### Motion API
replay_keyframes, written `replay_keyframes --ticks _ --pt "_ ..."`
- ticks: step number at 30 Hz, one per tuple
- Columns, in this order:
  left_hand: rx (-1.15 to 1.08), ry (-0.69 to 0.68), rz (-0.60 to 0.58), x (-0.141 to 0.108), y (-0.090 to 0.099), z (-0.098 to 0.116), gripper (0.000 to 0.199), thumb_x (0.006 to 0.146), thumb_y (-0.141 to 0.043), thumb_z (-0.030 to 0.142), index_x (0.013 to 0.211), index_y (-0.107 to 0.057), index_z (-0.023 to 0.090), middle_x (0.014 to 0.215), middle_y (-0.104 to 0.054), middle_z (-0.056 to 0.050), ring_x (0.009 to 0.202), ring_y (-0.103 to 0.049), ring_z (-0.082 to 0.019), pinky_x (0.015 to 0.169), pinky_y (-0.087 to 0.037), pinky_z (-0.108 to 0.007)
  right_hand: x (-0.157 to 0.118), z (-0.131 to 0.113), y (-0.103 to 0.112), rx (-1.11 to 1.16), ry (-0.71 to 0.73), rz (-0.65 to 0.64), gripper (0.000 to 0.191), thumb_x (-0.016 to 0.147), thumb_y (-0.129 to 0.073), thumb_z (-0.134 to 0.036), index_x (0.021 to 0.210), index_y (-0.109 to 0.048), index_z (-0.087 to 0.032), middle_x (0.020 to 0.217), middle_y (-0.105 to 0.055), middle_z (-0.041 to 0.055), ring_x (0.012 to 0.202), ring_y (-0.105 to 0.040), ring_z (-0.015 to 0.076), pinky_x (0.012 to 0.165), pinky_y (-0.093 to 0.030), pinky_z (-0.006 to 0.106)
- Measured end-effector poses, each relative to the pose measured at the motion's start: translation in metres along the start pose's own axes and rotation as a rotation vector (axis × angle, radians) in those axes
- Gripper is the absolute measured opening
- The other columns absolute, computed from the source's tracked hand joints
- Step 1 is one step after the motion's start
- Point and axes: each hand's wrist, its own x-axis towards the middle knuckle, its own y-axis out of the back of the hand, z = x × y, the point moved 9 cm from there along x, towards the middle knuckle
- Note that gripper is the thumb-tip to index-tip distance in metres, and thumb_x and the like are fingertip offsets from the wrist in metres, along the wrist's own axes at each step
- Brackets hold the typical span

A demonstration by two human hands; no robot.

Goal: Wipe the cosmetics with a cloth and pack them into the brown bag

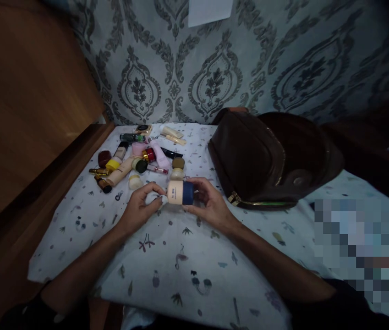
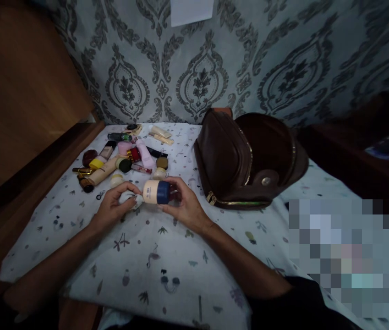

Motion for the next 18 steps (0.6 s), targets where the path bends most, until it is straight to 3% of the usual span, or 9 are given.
replay_keyframes --ticks 6,10,13,16,18 --pt "0.015 0.153 0.074 -0.003 0.01 -0.011 0.014 0.079 -0.061 0.032 0.087 -0.064 0.021 0.082 -0.066 0.0 0.075 -0.06 -0.018 0.064 -0.048 -0.026 -0.005 -0.016 -0.005 -0.079 0.046 -0.064 0.058 0.072 -0.079 -0.041 0.121 -0.055 -0.021 0.117 -0.062 0.0096 0.096 -0.062 0.0217 0.076 -0.052 0.033" --pt "0.097 0.19 0.078 -0.001 0.009 -0.015 0.02 0.077 -0.06 0.04 0.086 -0.065 0.022 0.083 -0.069 -0.001 0.074 -0.064 -0.021 0.064 -0.051 -0.029 -0.008 -0.051 0.015 -0.094 0.115 -0.027 0.058 0.076 -0.074 -0.044 0.125 -0.054 -0.022 0.114 -0.063 0.0084 0.096 -0.063 0.0209 0.075 -0.053 0.03" --pt "0.188 0.133 0.055 0.003 0.005 -0.013 0.026 0.074 -0.06 0.046 0.081 -0.067 0.022 0.083 -0.071 -0.003 0.081 -0.067 -0.025 0.073 -0.053 -0.034 -0.013 -0.09 0.062 -0.179 0.168 0.156 0.057 0.078 -0.073 -0.046 0.126 -0.053 -0.023 0.118 -0.062 0.009 0.101 -0.062 0.0229 0.081 -0.054 0.033" --pt "0.227 0.112 0.014 0.005 0.002 -0.019 0.028 0.074 -0.06 0.05 0.082 -0.067 0.023 0.084 -0.072 -0.003 0.082 -0.067 -0.026 0.074 -0.055 -0.035 -0.022 -0.126 0.131 -0.319 0.207 0.437 0.058 0.081 -0.07 -0.05 0.128 -0.048 -0.025 0.124 -0.058 0.01 0.108 -0.061 0.0262 0.088 -0.054 0.038" --pt "0.232 0.115 -0.038 0.005 -0.003 -0.028 0.028 0.075 -0.061 0.049 0.084 -0.067 0.024 0.085 -0.072 -0.003 0.083 -0.068 -0.026 0.073 -0.055 -0.034 -0.026 -0.138 0.171 -0.427 0.191 0.552 0.06 0.083 -0.067 -0.05 0.132 -0.045 -0.024 0.124 -0.057 0.0109 0.105 -0.062 0.0264 0.085 -0.055 0.039"
